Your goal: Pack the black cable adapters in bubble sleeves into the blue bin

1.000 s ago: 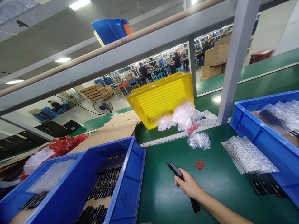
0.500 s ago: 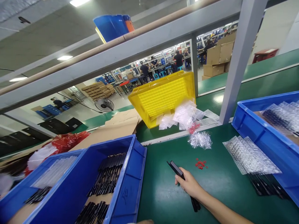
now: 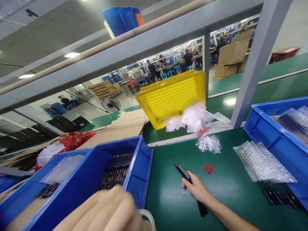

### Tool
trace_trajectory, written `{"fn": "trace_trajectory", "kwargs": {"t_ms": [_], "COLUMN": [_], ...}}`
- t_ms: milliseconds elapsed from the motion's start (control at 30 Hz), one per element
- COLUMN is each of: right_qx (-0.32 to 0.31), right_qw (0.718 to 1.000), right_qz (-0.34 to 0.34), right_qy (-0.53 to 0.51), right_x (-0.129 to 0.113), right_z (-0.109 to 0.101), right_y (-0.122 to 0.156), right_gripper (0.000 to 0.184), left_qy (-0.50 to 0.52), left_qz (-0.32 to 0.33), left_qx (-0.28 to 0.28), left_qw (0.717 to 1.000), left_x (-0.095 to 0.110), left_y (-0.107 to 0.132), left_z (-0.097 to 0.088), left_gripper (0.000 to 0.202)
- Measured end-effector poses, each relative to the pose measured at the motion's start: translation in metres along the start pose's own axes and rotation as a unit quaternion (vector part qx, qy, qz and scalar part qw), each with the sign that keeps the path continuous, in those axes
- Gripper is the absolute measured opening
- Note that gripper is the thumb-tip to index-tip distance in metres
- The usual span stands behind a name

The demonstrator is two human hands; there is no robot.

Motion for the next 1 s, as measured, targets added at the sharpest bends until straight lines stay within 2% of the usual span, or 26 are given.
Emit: {"fn": "trace_trajectory", "kwargs": {"t_ms": [67,133,233,333,433,500,533,600,633,700,733,800,900,1000], "right_qx": [0.000,0.002,0.000,0.000,0.022,0.060,0.080,0.106,0.112,0.117,0.120,0.122,0.124,0.170], "right_qw": [1.000,1.000,1.000,1.000,0.999,0.994,0.990,0.983,0.980,0.977,0.976,0.972,0.960,0.936], "right_qz": [-0.003,-0.003,0.000,0.002,-0.025,-0.071,-0.093,-0.118,-0.123,-0.134,-0.142,-0.159,-0.197,-0.254], "right_qy": [0.003,0.006,0.004,0.008,0.027,0.051,0.066,0.095,0.105,0.114,0.116,0.125,0.154,0.173], "right_x": [-0.001,-0.001,-0.001,-0.001,-0.008,-0.020,-0.025,-0.032,-0.034,-0.038,-0.040,-0.045,-0.054,-0.065], "right_z": [0.001,0.001,0.003,0.003,-0.001,-0.005,-0.007,-0.009,-0.009,-0.009,-0.010,-0.011,-0.011,-0.019], "right_y": [0.000,0.000,-0.001,-0.002,0.003,0.012,0.017,0.025,0.028,0.032,0.034,0.036,0.041,0.049], "right_gripper": [0.043,0.043,0.040,0.036,0.033,0.034,0.035,0.042,0.045,0.050,0.052,0.055,0.054,0.037], "left_qy": [0.072,0.161,0.228,0.233,0.162,0.014,-0.075,-0.212,-0.229,-0.185,-0.146,-0.082,-0.023,0.036], "left_qz": [0.017,0.003,-0.039,-0.048,-0.036,-0.019,-0.023,-0.083,-0.132,-0.225,-0.255,-0.285,-0.297,-0.318], "left_qx": [0.007,0.031,0.070,0.081,0.070,0.067,0.061,0.028,-0.003,-0.075,-0.103,-0.129,-0.105,-0.078], "left_qw": [0.997,0.987,0.970,0.968,0.984,0.997,0.995,0.973,0.964,0.954,0.950,0.946,0.949,0.944], "left_x": [-0.016,-0.037,-0.064,-0.073,-0.082,-0.097,-0.110,-0.146,-0.167,-0.204,-0.215,-0.223,-0.221,-0.220], "left_y": [-0.018,-0.028,-0.029,-0.022,-0.018,-0.014,-0.010,0.003,0.013,0.035,0.045,0.056,0.059,0.060], "left_z": [0.007,0.008,0.002,-0.007,-0.017,-0.033,-0.041,-0.055,-0.058,-0.056,-0.052,-0.046,-0.047,-0.047], "left_gripper": [0.058,0.055,0.047,0.043,0.039,0.030,0.025,0.028,0.036,0.046,0.047,0.045,0.042,0.038]}}
Point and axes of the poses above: each hand's wrist, its own y-axis away from the middle knuckle, its own z-axis out of the palm, x = y × z, the point moved 9 cm from there along -y, towards the middle knuckle, and after that the axes turned 15 degrees about z, right-handed, at the moved point
